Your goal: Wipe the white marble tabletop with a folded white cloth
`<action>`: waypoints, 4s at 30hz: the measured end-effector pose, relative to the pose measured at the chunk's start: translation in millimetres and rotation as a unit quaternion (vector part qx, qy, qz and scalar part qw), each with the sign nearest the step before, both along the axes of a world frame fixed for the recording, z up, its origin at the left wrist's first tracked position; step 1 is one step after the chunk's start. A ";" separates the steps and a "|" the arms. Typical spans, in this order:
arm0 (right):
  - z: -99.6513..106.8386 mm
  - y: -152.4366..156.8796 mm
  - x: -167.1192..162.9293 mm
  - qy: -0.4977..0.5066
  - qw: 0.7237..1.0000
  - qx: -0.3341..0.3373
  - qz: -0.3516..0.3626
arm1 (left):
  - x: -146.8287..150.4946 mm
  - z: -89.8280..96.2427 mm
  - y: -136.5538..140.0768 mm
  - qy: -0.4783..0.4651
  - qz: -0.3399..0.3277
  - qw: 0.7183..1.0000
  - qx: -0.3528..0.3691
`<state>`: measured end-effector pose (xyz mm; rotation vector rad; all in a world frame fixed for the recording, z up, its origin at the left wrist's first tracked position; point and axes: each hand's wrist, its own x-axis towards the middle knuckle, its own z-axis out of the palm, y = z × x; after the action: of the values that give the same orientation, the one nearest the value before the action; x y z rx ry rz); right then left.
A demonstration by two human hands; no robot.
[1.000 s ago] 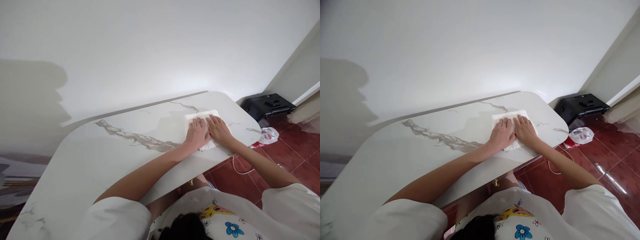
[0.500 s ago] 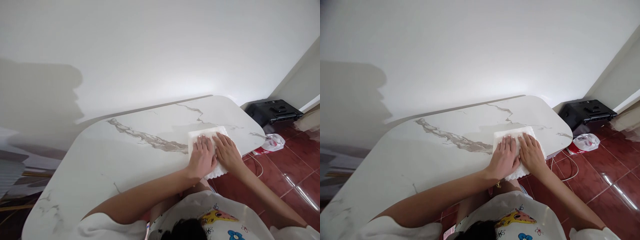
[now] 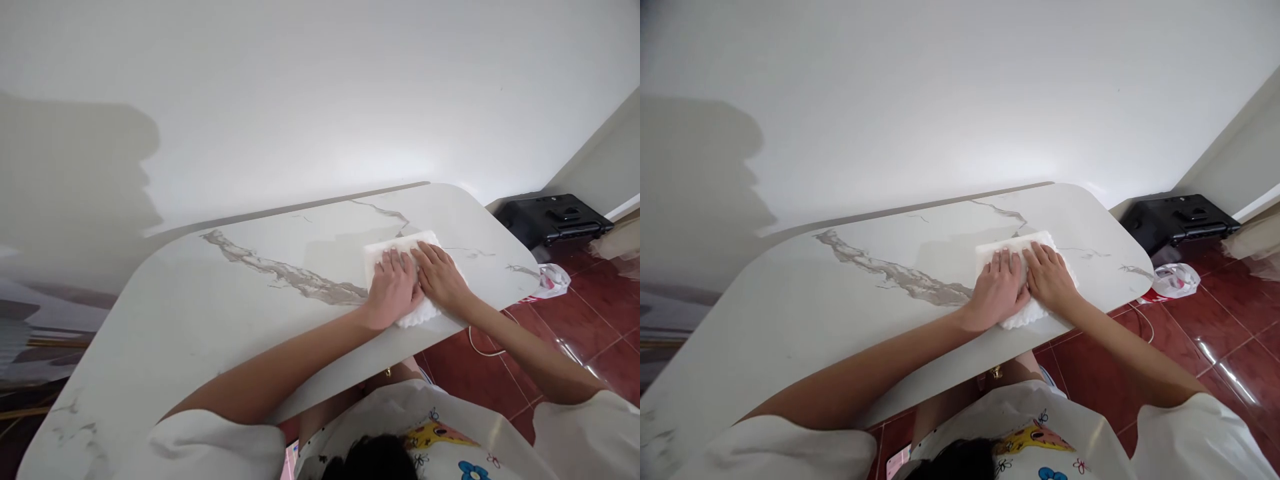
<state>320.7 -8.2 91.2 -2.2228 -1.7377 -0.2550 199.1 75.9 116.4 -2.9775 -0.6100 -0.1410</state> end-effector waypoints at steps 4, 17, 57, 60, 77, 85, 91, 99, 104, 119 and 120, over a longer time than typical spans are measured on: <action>1.6 30.6 15.9 -0.008 1.000 -0.011 0.009 | 15.8 -1.6 26.7 0.002 0.017 1.000 0.000; 3.7 140.4 59.6 0.017 1.000 -0.023 0.012 | 56.7 -3.3 124.9 -0.017 0.049 0.999 0.003; 4.5 74.3 -0.4 0.036 0.998 -0.060 -0.009 | -5.6 -25.1 73.7 -0.098 0.035 0.994 -0.043; 6.6 62.8 -11.0 0.041 0.996 -0.079 -0.016 | -14.7 -24.9 63.1 -0.102 0.031 0.993 -0.053; 3.1 -16.7 -89.5 0.031 0.999 -0.024 -0.014 | -95.5 -26.0 -5.9 -0.112 -0.008 0.992 -0.051; 4.2 -29.2 -101.2 0.045 0.999 -0.028 0.004 | -112.2 -26.4 -21.6 -0.123 -0.007 0.991 -0.048; 3.9 -14.5 -96.0 0.044 0.998 -0.026 0.031 | -109.0 -22.1 -10.8 -0.104 0.016 0.992 -0.074; 1.5 41.7 -82.2 0.026 0.997 -0.029 0.068 | -100.3 -19.7 35.3 -0.089 0.060 0.991 -0.085; 0.6 80.4 -73.3 0.014 0.997 -0.024 0.076 | -92.5 -20.8 68.7 -0.089 0.083 0.989 -0.088; -0.1 178.9 -51.3 0.008 0.998 -0.002 0.064 | -65.7 -29.2 166.6 -0.138 0.075 0.986 -0.046; 0.0 184.9 -49.1 0.004 0.998 -0.001 0.064 | -63.0 -29.5 172.5 -0.140 0.075 0.986 -0.043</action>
<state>271.6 176.7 91.2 -2.0992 -1.8680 -0.2134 136.1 248.5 86.8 -3.0016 -0.8887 -0.5419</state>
